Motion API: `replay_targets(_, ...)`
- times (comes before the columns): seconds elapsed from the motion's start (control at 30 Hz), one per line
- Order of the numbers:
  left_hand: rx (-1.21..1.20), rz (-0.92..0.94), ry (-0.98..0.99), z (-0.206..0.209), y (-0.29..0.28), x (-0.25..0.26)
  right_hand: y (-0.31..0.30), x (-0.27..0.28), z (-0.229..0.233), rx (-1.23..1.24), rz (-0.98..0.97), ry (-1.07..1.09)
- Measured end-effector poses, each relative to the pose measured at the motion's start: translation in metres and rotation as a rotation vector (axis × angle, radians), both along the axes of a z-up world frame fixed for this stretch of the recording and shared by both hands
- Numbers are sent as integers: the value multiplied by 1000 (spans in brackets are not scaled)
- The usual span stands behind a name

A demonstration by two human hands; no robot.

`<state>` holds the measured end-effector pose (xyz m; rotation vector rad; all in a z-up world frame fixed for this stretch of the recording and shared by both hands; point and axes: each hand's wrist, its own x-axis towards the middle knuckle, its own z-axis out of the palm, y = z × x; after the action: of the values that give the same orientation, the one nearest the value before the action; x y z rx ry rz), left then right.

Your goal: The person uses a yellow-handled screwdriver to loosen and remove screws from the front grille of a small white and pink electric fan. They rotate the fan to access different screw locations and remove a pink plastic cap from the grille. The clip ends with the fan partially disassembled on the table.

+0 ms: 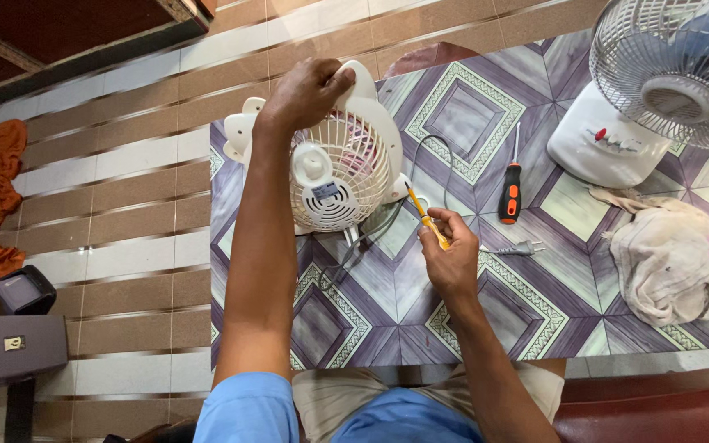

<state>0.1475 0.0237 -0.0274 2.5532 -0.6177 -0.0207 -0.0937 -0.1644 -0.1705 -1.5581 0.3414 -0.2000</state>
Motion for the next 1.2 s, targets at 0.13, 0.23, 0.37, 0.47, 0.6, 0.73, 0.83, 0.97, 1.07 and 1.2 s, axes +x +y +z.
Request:
replay_targets(0.13, 51, 46, -3, 9, -4, -15, 5, 0, 4, 109, -5, 6)
replay_targets(0.23, 106, 54, -73, 14, -7, -28, 9, 1, 3, 111, -27, -16)
replay_targets(0.37, 140, 63, -132, 16, -9, -42, 12, -1, -6, 79, -38, -4)
replay_targets(0.47, 143, 110, -68, 13, -13, -48, 16, -5, -17, 53, -25, 47)
replay_targets(0.6, 171, 109, -96, 13, -12, -51, 20, -10, -30, 48, 1, 86)
replay_targets(0.73, 154, 85, -84, 14, -9, -51, 25, -12, -37, 43, 7, 101)
replay_targets(0.83, 138, 108, -59, 13, -9, -49, 28, -12, -40, 20, -14, 93)
replay_targets(0.97, 148, 109, -65, 11, -9, -46, 29, -11, -42, 38, -43, 75)
replay_targets(1.07, 141, 86, -86, 9, -9, -45, 28, -11, -42, 54, -35, 87)
replay_targets(1.2, 138, 86, -101, 7, -7, -43, 27, -9, -40, 21, -21, 69)
